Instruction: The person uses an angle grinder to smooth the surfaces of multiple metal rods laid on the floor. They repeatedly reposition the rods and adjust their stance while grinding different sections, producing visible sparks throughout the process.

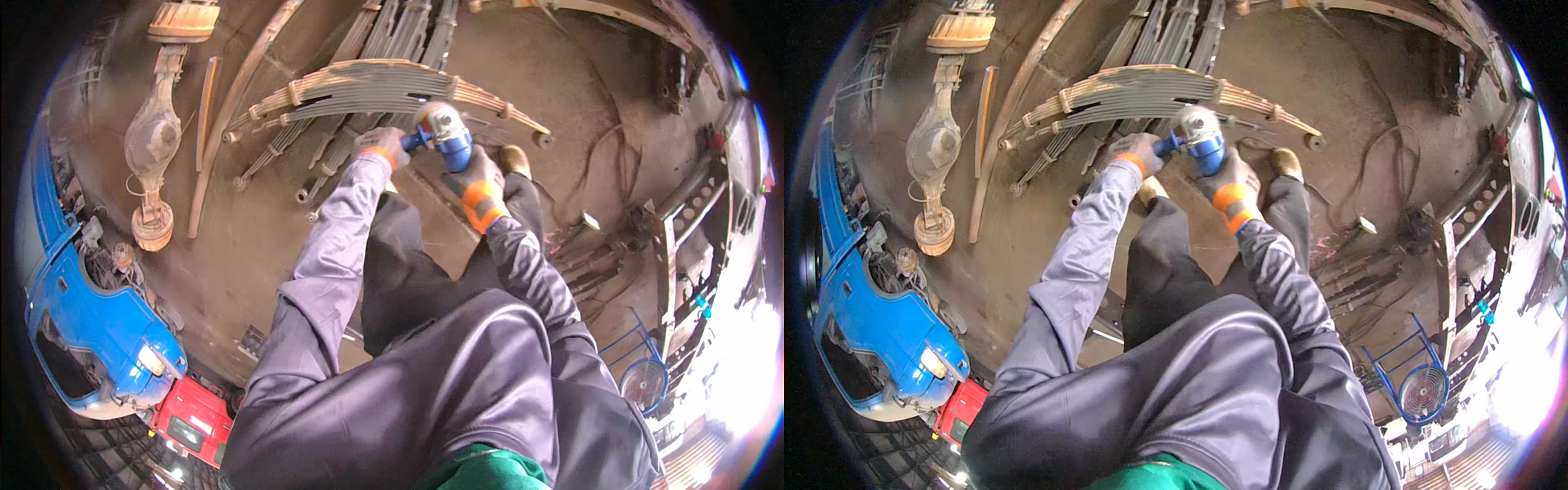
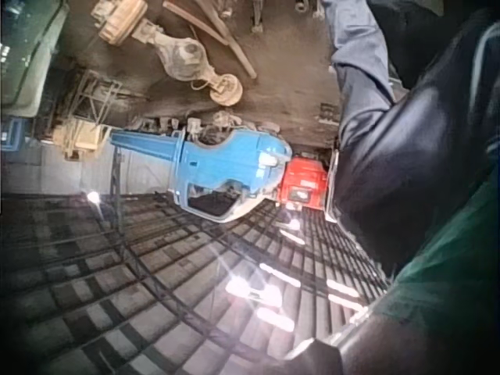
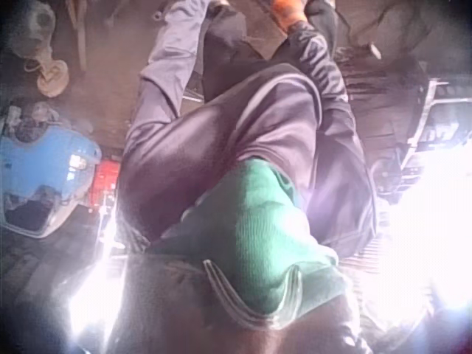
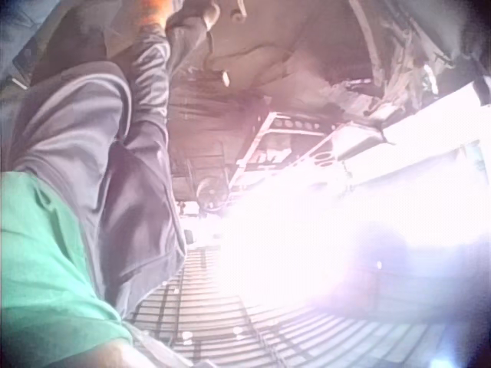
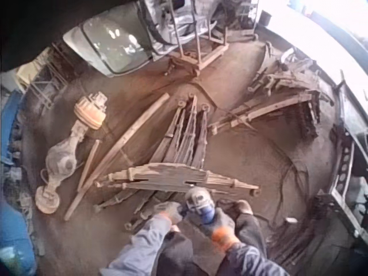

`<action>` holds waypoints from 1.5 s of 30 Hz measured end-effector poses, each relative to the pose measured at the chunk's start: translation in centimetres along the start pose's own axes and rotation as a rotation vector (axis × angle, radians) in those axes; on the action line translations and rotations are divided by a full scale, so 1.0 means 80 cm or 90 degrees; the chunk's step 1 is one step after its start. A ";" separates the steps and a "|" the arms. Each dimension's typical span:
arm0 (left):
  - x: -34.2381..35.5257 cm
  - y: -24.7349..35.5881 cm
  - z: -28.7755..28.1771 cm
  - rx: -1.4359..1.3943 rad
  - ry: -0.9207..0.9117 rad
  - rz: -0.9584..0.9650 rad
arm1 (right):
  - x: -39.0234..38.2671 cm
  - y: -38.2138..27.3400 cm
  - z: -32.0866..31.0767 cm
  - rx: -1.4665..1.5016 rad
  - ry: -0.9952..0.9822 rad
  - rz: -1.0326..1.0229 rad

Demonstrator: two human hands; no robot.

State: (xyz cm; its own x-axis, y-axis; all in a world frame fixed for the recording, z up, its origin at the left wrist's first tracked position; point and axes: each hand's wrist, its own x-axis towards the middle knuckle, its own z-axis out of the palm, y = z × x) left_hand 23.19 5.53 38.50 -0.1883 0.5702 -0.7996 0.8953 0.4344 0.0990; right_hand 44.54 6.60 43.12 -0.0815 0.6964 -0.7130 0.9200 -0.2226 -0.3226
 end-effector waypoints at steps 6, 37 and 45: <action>0.139 -0.150 0.109 -0.116 0.091 0.060 | 0.110 -0.002 0.118 0.315 -0.088 -0.184; 0.312 -0.370 0.088 0.054 0.002 -0.054 | 0.245 -0.193 0.327 0.084 -0.149 -0.002; 0.335 -0.382 0.043 0.001 0.055 -0.087 | 0.296 -0.240 0.327 0.053 -0.096 -0.061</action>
State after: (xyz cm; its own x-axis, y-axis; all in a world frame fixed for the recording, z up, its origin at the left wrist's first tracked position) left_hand -7.84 5.13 12.03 -0.3423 0.5635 -0.7519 0.8593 0.5114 -0.0079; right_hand 14.92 9.51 16.19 -0.2304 0.6079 -0.7598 0.8704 -0.2203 -0.4403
